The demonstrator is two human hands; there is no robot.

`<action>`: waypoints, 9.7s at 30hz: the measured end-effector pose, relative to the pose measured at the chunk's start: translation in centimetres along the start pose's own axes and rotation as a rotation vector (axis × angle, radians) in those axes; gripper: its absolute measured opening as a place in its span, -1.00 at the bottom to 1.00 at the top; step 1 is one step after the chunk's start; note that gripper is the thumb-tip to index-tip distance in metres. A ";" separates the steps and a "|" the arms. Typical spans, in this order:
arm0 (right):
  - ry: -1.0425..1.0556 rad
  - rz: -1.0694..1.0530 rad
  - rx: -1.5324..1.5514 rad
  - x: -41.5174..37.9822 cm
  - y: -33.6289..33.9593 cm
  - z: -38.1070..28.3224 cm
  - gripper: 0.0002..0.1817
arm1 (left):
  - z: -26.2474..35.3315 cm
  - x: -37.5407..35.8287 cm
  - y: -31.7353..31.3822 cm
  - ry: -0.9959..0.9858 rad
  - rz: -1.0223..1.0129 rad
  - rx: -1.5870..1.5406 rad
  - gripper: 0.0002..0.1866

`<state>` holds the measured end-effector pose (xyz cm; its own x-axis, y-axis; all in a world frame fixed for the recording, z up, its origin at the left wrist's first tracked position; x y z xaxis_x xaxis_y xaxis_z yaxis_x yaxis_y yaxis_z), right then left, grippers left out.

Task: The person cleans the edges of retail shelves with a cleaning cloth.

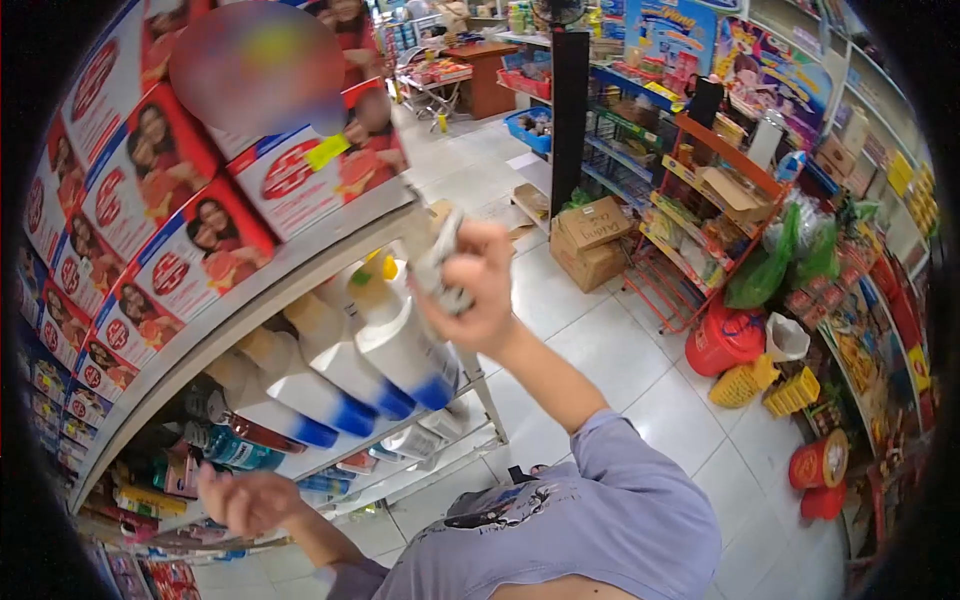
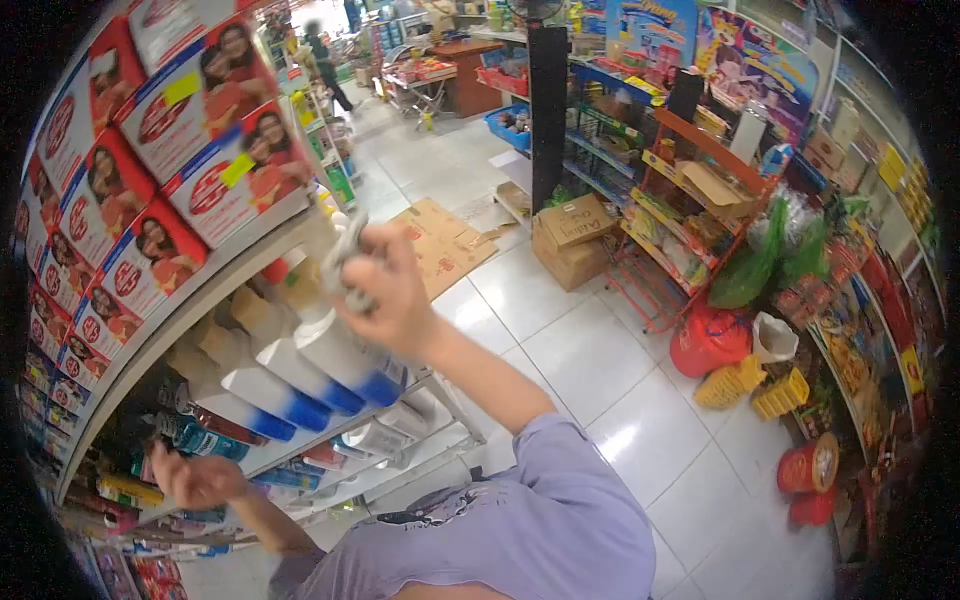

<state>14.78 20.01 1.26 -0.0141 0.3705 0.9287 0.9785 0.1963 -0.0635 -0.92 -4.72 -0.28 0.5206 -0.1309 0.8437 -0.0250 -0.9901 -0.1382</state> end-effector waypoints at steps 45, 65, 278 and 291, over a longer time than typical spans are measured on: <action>-0.397 -0.377 0.415 -2.4 -0.6 3.8 -0.62 | -2.2 8.6 -11.1 0.375 -0.420 -0.012 -0.94; -0.287 -0.166 0.102 2.1 -0.9 0.8 -0.51 | -1.8 8.6 -10.7 0.360 -0.386 0.003 -0.91; -0.372 -0.187 -0.037 -10.4 0.4 5.6 -0.59 | -3.0 6.4 -10.3 0.334 -0.242 -0.226 -0.80; -0.256 -0.103 0.182 3.7 -0.7 0.7 -0.78 | -3.0 6.6 -10.2 0.355 -0.182 -0.192 -0.87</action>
<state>13.87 21.87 4.54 -0.1849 0.5520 0.8131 0.9168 0.3948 -0.0595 0.17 4.35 8.28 0.2066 0.0703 0.9759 -0.1357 -0.9857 0.0997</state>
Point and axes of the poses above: each hand's wrist, its own x-axis towards the middle knuckle, its own y-axis out of the back of the hand, z = x × y, the point moved 7 cm from there along x, towards the middle knuckle, and after that the axes turned 12 degrees about -y, right-handed, at the moved point
